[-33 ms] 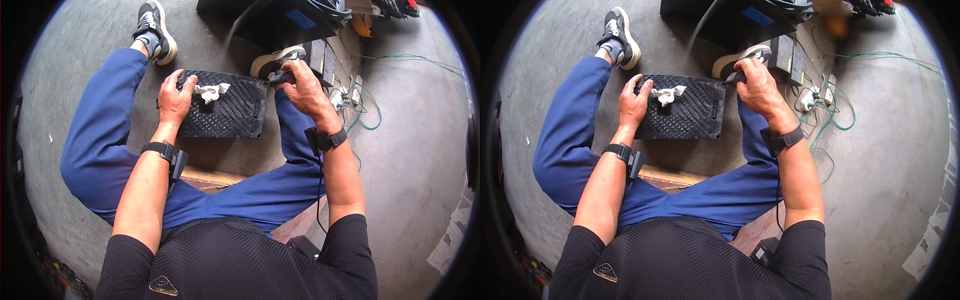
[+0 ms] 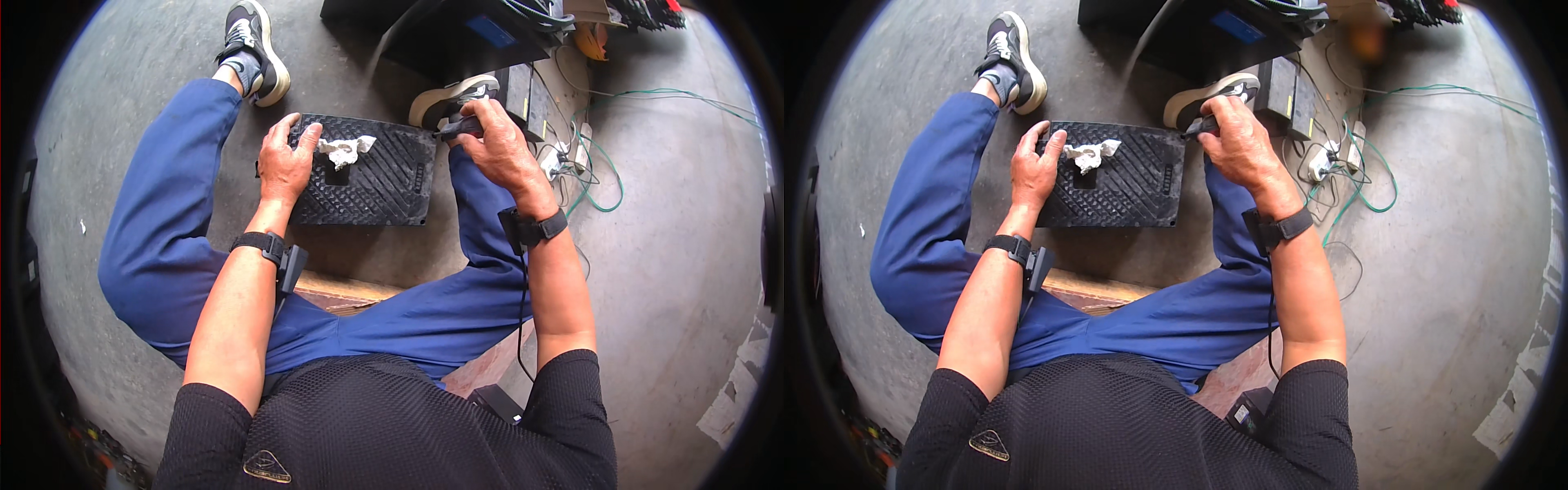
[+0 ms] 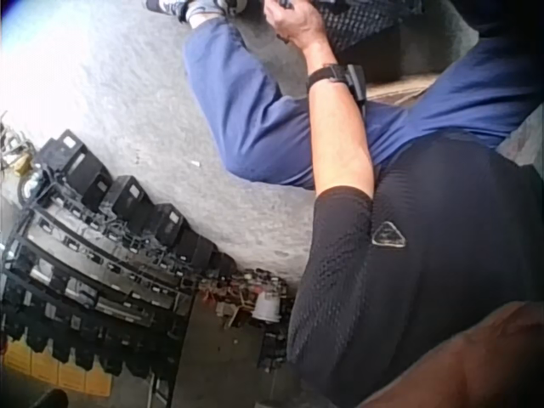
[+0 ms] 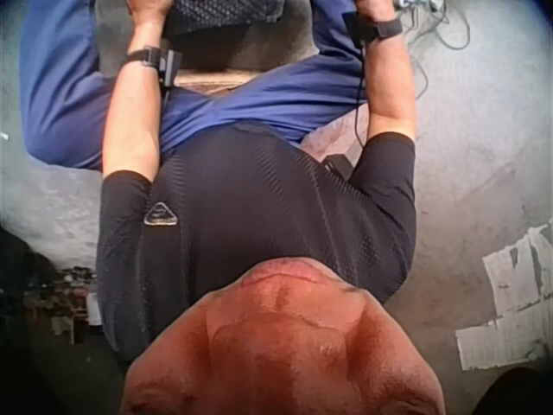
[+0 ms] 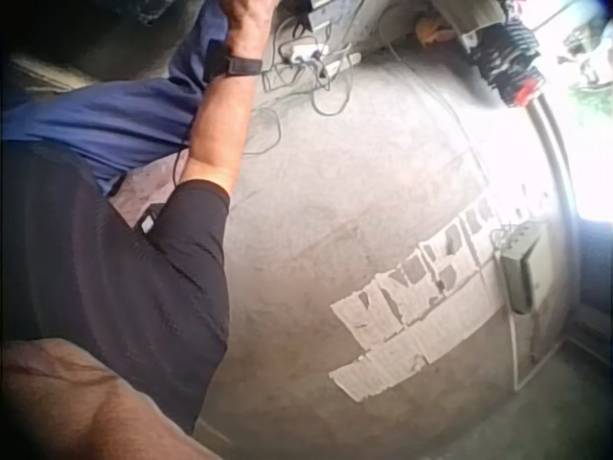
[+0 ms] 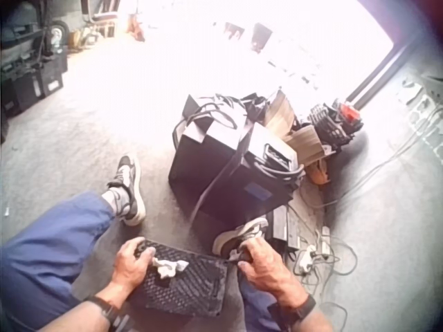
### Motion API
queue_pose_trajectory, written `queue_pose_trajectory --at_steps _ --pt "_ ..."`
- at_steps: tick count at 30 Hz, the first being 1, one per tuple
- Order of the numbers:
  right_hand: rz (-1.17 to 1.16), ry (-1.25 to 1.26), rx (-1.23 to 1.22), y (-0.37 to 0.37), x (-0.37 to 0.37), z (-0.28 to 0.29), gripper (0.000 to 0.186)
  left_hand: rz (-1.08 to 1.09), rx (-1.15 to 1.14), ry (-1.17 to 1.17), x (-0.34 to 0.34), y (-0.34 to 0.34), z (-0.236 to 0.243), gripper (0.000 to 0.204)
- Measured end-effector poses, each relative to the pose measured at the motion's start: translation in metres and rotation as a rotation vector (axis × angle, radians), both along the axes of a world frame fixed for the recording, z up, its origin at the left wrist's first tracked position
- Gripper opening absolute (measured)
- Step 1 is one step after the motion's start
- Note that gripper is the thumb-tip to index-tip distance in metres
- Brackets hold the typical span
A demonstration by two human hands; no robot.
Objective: The person is using a screwdriver to open a piece of equipment on the floor.
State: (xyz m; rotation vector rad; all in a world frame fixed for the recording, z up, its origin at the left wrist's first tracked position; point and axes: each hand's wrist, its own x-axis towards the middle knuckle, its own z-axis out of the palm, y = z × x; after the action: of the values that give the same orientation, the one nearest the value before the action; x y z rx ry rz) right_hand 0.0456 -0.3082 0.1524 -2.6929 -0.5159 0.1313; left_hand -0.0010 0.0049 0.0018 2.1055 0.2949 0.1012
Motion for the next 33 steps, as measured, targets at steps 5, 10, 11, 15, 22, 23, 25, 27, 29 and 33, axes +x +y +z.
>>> queue_pose_trajectory --at_steps 5,10,11,15,22,23,25,27,29,33 --pt "-0.053 -0.061 -0.130 0.004 0.003 -0.005 0.020 0.011 -0.029 -0.042 0.001 0.004 -0.003 0.057" --pt "0.048 -0.113 0.110 -0.008 0.009 -0.023 0.032 0.132 0.056 -0.102 -0.028 0.007 0.022 0.050" --pt "0.049 -0.118 0.083 -0.011 0.012 -0.027 0.032 0.163 0.083 -0.097 -0.036 0.010 0.025 0.051" --pt "-0.103 0.019 -0.059 -0.010 0.011 -0.011 0.026 0.304 0.004 0.175 -0.080 0.024 0.026 0.060" --pt "-0.097 0.176 -0.102 0.007 0.000 -0.008 0.029 0.237 -0.531 0.716 -0.098 0.012 0.035 0.056" --pt "-0.091 0.162 -0.100 0.008 -0.001 -0.010 0.029 0.240 -0.593 0.697 -0.098 0.015 0.035 0.055" --pt "-0.084 0.141 -0.088 0.013 -0.004 -0.003 0.028 0.253 -0.662 0.658 -0.101 0.018 0.037 0.053" --pt "-0.112 0.177 -0.097 0.012 -0.008 0.007 0.029 0.263 -0.695 0.631 -0.099 0.018 0.031 0.053" --pt "-0.137 0.193 -0.105 0.007 -0.016 0.010 0.030 0.279 -0.756 0.574 -0.096 0.020 0.027 0.050" --pt "-0.138 0.121 -0.088 -0.003 -0.047 -0.008 0.029 0.261 -0.709 0.369 -0.075 0.038 0.015 0.051"
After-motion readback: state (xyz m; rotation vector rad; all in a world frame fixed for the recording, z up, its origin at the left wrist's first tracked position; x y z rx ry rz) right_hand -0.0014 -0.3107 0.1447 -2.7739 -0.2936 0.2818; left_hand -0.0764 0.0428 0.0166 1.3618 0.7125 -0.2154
